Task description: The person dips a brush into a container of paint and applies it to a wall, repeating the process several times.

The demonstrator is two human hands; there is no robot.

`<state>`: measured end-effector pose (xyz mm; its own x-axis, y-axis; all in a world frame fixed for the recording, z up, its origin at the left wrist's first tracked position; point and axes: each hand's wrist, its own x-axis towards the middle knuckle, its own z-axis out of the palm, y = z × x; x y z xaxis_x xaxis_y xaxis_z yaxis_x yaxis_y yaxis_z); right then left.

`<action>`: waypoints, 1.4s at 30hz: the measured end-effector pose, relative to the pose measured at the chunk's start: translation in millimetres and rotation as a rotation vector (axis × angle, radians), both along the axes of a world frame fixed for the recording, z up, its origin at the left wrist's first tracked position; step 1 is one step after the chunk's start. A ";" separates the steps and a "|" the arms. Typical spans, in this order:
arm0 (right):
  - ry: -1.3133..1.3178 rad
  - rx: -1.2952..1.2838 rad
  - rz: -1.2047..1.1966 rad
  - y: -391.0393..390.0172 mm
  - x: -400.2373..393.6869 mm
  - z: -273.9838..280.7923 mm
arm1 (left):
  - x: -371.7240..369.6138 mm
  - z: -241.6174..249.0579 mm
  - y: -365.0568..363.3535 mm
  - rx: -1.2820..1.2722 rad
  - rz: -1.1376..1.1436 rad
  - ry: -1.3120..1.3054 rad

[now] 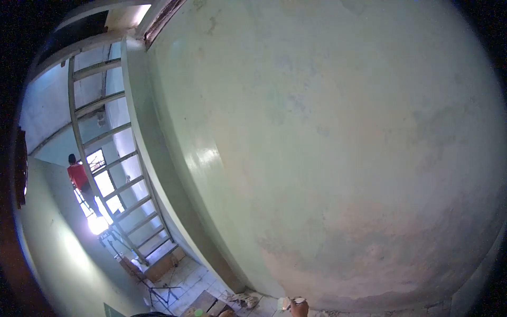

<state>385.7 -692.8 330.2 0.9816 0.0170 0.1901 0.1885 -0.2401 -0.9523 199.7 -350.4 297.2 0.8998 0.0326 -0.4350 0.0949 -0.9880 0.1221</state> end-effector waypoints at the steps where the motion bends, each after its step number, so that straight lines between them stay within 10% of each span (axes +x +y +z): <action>1: 0.117 0.050 0.057 -5.8 -3.5 -1.1 | -0.9 -2.1 -5.8 0.000 0.007 -0.029; 22: 0.220 -0.166 0.084 119.1 -72.0 2.9 | -196.8 -140.7 83.2 -0.355 1.055 -0.142; 31: 0.318 -0.278 0.154 211.3 -141.9 30.8 | -289.1 -182.1 152.8 -0.470 1.134 -0.006; 42: 0.257 -0.430 0.088 248.2 -189.3 15.0 | -114.9 -164.3 210.5 -0.674 0.670 -0.050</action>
